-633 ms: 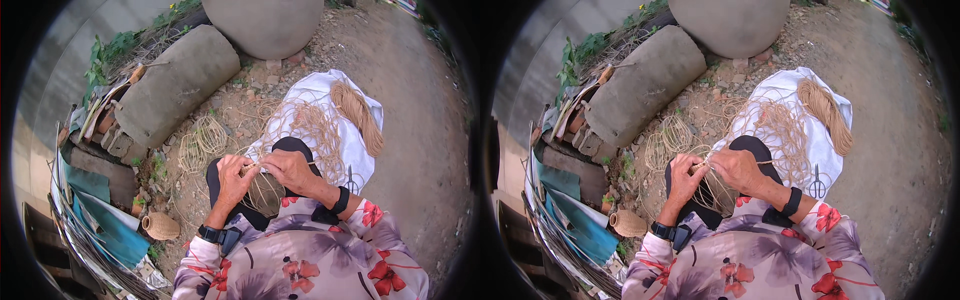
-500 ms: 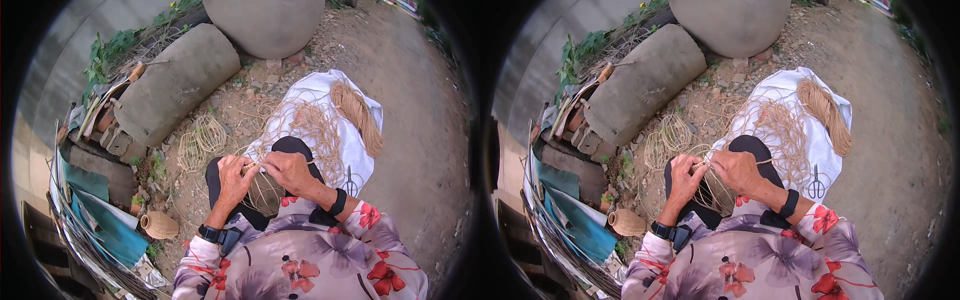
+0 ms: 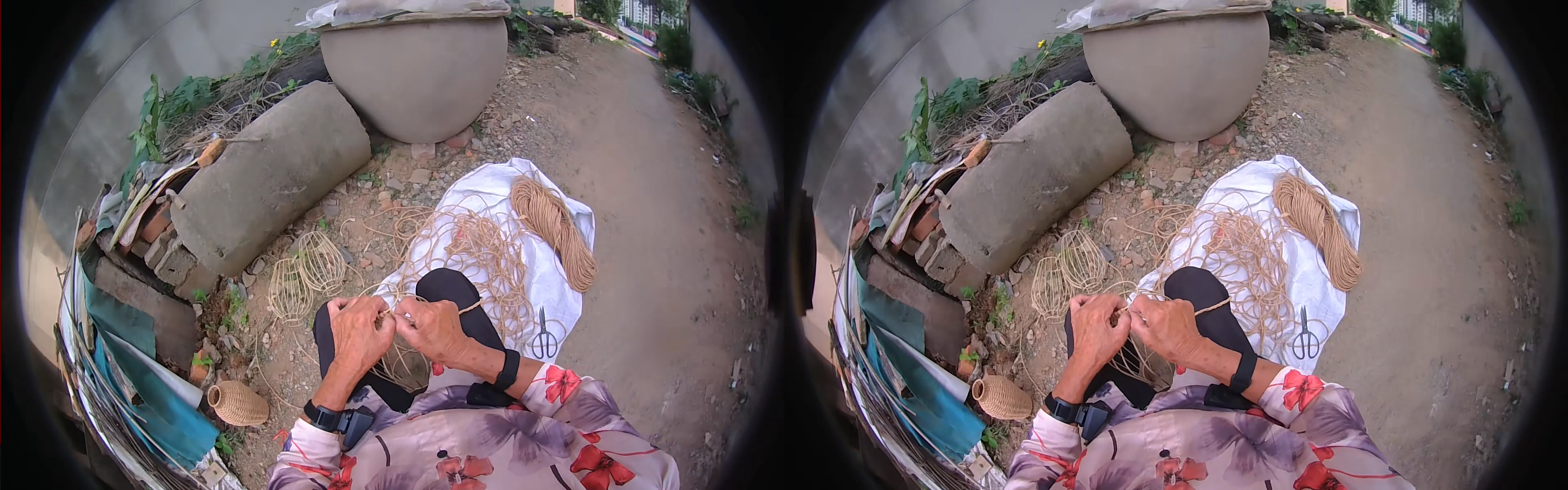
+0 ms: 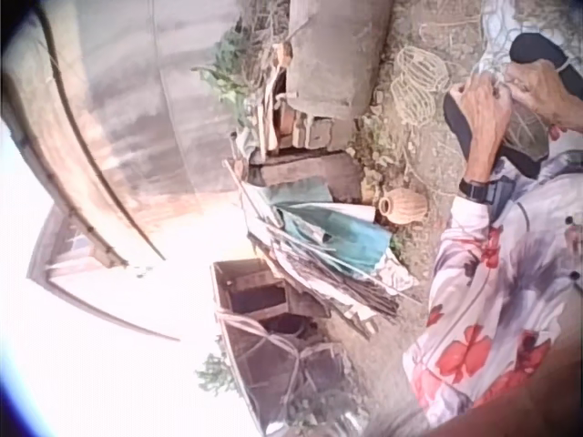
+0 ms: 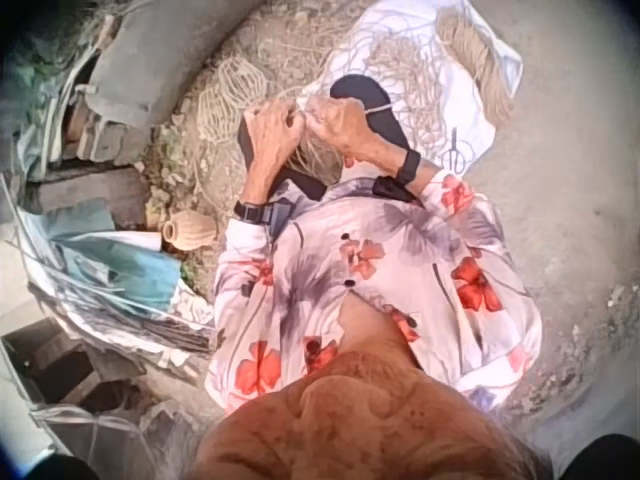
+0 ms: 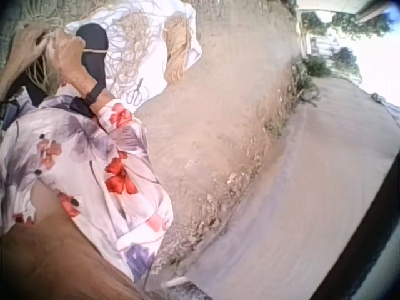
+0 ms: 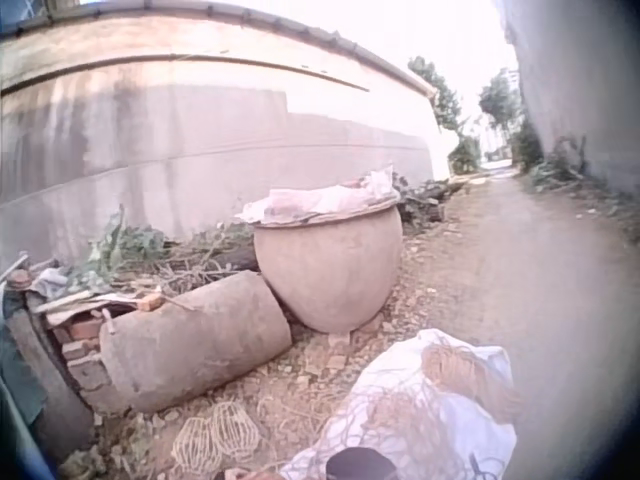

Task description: Manually weaving a basket using thin fiber strips.

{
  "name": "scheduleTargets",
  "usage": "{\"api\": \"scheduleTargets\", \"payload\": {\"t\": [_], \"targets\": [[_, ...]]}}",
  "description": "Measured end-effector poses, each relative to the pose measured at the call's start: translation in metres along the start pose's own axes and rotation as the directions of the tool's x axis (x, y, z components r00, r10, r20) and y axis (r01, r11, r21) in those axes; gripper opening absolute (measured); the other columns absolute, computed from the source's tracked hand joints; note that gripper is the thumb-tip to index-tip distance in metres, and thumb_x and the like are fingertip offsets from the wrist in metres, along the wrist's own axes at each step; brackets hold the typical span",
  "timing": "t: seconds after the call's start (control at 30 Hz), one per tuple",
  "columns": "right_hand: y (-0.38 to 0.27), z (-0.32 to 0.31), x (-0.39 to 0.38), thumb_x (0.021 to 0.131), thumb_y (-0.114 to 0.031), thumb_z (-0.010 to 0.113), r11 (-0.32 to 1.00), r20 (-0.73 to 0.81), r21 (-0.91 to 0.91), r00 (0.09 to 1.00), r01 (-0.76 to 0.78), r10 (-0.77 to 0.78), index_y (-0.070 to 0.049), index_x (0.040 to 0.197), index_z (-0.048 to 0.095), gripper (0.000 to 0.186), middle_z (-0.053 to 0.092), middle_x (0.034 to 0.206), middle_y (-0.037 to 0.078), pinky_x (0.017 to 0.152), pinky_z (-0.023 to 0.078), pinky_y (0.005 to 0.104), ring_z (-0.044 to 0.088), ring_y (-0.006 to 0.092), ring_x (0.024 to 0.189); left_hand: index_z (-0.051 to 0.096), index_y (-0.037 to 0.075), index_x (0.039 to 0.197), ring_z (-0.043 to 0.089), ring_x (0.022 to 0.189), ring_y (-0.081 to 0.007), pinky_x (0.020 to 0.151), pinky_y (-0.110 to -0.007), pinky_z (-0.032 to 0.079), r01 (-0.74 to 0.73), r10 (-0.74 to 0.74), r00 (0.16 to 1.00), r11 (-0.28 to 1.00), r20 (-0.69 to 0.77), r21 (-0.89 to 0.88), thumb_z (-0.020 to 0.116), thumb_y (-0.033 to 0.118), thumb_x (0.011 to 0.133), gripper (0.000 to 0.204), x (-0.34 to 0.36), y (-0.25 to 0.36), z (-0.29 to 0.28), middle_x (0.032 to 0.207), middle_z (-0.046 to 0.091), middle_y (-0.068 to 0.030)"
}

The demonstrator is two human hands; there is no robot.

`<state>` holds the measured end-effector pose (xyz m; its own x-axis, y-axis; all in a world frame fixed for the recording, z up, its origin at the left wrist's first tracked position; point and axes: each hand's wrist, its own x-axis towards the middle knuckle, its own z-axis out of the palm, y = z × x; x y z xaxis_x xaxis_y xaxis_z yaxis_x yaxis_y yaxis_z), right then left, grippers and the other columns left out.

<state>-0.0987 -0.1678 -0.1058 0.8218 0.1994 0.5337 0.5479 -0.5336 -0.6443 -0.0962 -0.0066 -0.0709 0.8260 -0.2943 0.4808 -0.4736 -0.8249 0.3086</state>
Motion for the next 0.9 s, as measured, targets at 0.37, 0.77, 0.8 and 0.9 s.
{"api": "scheduleTargets", "payload": {"t": [0.37, 0.77, 0.8, 0.9], "targets": [[0.007, -0.003, -0.022, 0.084, -0.021, 0.060, 0.927, 0.100, 0.301, 0.974, -0.226, 0.204, -0.006, 0.088, 0.059, 0.015, 0.064, 0.070, 0.016, 0.062, 0.049, 0.0462, 0.065, 0.0368, 0.068, 0.059, 0.004, 0.075, 0.055, 0.067, -0.0299, 0.070, -0.041, 0.034, -0.043, 0.043, 0.999, 0.998, -0.003, 0.045, 0.062, 0.006, 0.066, 0.009, -0.017, 0.026, 0.006, 0.070, 0.060, -0.0114], [0.012, 0.002, -0.016, 0.079, -0.021, 0.063, 0.916, 0.143, 0.293, 0.960, -0.274, 0.241, -0.005, 0.079, 0.062, 0.016, 0.066, 0.071, 0.016, 0.062, 0.050, 0.0452, 0.065, 0.0358, 0.068, 0.071, 0.005, 0.097, 0.067, 0.082, -0.0358, 0.074, -0.041, 0.049, 0.015, 0.077, 0.881, 0.981, 0.466, -0.191, 0.068, 0.016, 0.081, 0.019, 0.016, 0.003, -0.032, 0.087, 0.070, -0.0150], [0.012, 0.007, -0.016, 0.079, -0.021, 0.063, 0.918, 0.134, 0.301, 0.964, -0.260, 0.229, -0.005, 0.079, 0.062, 0.016, 0.066, 0.071, 0.016, 0.062, 0.050, 0.0452, 0.065, 0.0358, 0.068, 0.071, 0.005, 0.097, 0.067, 0.082, -0.0358, 0.074, -0.041, 0.049, 0.014, 0.079, 0.880, 0.981, 0.468, -0.192, 0.068, 0.016, 0.081, 0.019, 0.022, -0.003, -0.034, 0.087, 0.070, -0.0150], [0.011, 0.016, -0.016, 0.082, -0.014, 0.063, 0.937, 0.062, 0.282, 0.979, -0.204, 0.195, -0.003, 0.080, 0.058, 0.012, 0.063, 0.067, 0.015, 0.059, 0.050, 0.0408, 0.065, 0.0333, 0.063, 0.071, 0.006, 0.097, 0.068, 0.078, -0.0338, 0.068, -0.038, 0.053, -0.086, 0.255, 0.793, 0.946, 0.553, -0.312, 0.067, 0.009, 0.082, 0.016, 0.038, -0.019, -0.034, 0.084, 0.069, -0.0157]]}}
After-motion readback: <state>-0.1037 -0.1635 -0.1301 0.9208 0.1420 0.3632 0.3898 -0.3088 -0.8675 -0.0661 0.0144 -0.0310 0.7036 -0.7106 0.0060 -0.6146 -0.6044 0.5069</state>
